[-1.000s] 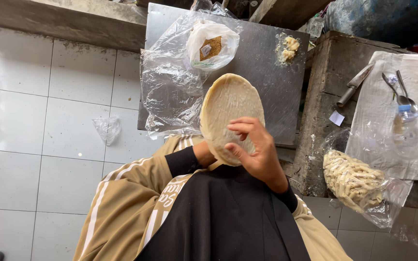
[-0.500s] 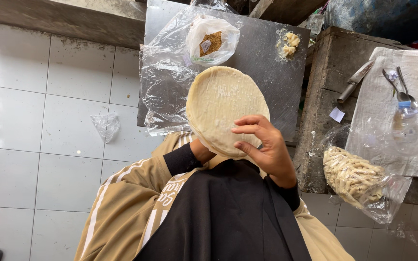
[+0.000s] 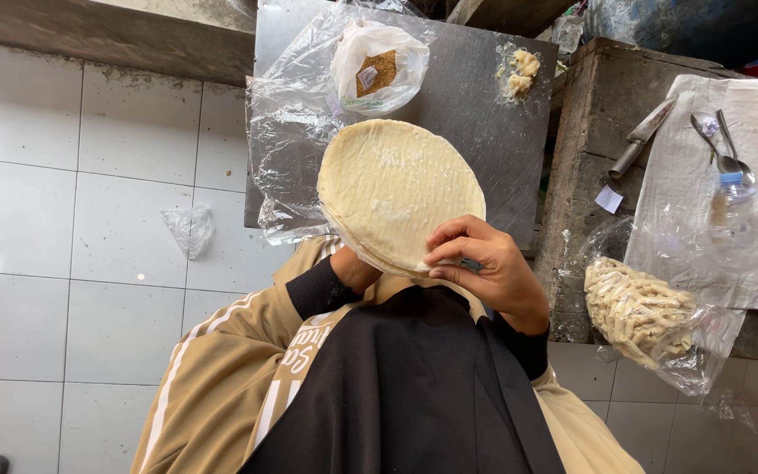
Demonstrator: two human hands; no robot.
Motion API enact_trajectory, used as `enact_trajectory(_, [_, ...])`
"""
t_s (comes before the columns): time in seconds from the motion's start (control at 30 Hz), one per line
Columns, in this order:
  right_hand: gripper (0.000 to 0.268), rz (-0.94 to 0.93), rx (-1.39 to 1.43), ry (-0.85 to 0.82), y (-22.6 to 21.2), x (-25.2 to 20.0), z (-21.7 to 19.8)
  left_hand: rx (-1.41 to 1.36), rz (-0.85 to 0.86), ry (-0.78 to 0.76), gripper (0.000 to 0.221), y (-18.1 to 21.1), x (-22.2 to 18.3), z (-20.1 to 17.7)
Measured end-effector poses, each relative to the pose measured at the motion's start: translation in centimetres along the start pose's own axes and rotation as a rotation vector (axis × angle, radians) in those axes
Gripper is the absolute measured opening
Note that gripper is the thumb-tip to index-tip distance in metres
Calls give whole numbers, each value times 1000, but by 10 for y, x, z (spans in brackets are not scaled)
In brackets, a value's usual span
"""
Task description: The person handles circular dough wrappers by hand, folding them into halves and thirds, and arranging them on a metal surface.
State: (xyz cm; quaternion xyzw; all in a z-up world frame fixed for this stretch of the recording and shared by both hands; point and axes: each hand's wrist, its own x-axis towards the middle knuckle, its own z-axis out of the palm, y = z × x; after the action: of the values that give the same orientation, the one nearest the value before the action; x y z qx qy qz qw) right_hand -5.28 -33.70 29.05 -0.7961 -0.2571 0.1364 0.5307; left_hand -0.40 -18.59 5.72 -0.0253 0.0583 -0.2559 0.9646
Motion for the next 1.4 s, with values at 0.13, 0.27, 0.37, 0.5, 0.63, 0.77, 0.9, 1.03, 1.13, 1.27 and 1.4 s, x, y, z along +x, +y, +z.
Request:
enact_trajectory(0.13, [13, -12, 29, -19, 1, 2, 0, 4, 10, 0, 37, 2, 1, 3])
enact_trajectory(0.27, [16, -24, 18, -36, 1, 3, 0, -3, 18, -1, 41, 2, 1, 4])
enact_trajectory(0.37, [15, -42, 7, -36, 1, 4, 1, -9, 25, -2, 43, 2, 1, 4])
enact_trajectory(0.5, [11, -62, -16, -29, 1, 4, 1, -8, 30, 5, 47, 0, 0, 3])
enact_trajectory(0.63, [7, -42, -15, -30, 5, 3, 2, -6, 40, 12, 51, -2, 2, 3])
enact_trajectory(0.77, [6, -26, 10, 67, 19, 4, 11, 5, 45, 7, 55, -2, 4, 8])
enact_trajectory(0.9, [6, 46, -6, 204, 38, 15, 32, 105, 74, 105, 59, -6, -12, 32])
enact_trajectory(1.03, [10, 90, -11, 335, 49, 31, 46, 261, 188, 78, 78, -3, -41, 82])
enact_trajectory(1.13, [12, -6, -136, 399, 57, 38, 47, 611, 220, 22, 57, -4, -46, 96])
enact_trajectory(1.27, [11, -150, -516, 494, 75, 47, 54, 883, 198, 188, 31, -10, -44, 71])
enact_trajectory(1.4, [6, -98, -485, 504, 95, 49, 52, 1096, 269, 255, 21, -5, -41, 39])
